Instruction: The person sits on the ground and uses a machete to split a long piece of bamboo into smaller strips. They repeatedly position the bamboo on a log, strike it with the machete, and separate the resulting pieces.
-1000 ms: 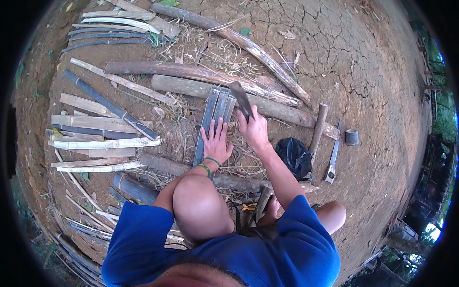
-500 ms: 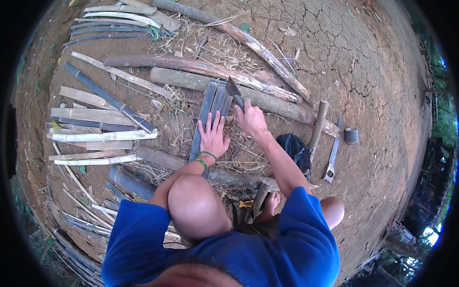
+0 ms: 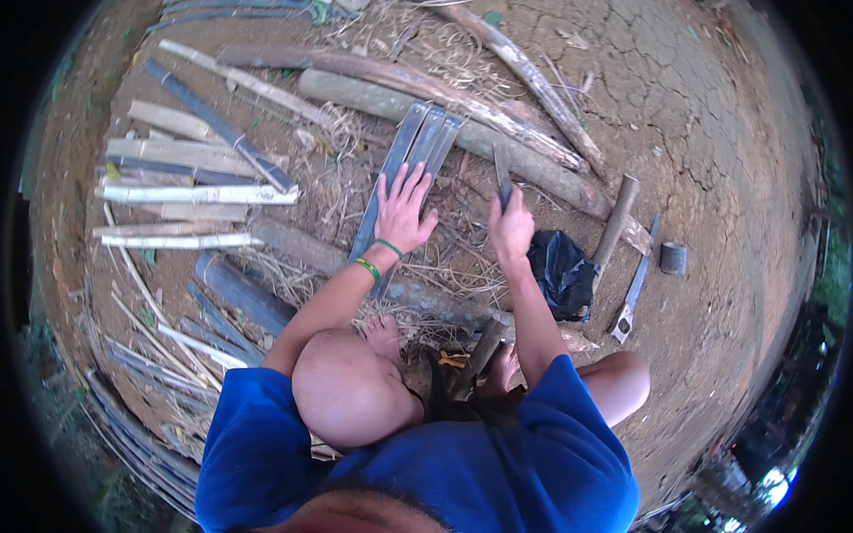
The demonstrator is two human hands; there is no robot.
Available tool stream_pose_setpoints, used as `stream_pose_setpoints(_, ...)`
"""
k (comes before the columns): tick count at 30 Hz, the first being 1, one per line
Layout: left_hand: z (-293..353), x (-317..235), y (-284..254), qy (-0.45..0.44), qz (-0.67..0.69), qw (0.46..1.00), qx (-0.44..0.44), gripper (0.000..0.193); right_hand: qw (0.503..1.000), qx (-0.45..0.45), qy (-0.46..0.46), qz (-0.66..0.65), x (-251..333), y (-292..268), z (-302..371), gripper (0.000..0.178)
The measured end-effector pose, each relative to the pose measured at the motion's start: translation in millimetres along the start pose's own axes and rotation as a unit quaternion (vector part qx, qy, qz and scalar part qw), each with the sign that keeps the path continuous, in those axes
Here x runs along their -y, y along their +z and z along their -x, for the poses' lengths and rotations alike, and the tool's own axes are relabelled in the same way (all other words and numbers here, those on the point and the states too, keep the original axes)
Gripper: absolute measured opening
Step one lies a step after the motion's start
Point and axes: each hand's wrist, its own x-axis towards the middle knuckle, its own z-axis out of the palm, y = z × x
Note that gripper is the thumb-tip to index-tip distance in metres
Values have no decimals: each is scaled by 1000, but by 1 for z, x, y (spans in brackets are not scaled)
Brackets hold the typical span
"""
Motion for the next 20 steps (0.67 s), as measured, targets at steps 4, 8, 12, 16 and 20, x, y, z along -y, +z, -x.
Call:
stream_pose_setpoints(4, 12, 15, -12, 16, 134, 989, -58, 54, 994, 28, -32, 98, -48, -4, 28, 45)
stream_pose_setpoints(8, 85, 45, -78, -111, 38, 954, -276, 37, 984, -4, -156, 84, -89, 13, 38, 49)
stream_pose_setpoints(12, 217, 110, -134, -316, -152, 811, -467, 21, 976, -9, -203, 84, -97, 17, 41, 45)
stream_pose_setpoints(16, 398, 165, -135, -541, -167, 640, -519, 17, 971, 17, -223, 87, -102, 26, 40, 47)
stream_pose_setpoints(20, 452, 152, -101, -574, -131, 717, -373, 19, 959, 45, -259, 111, -129, 30, 23, 51)
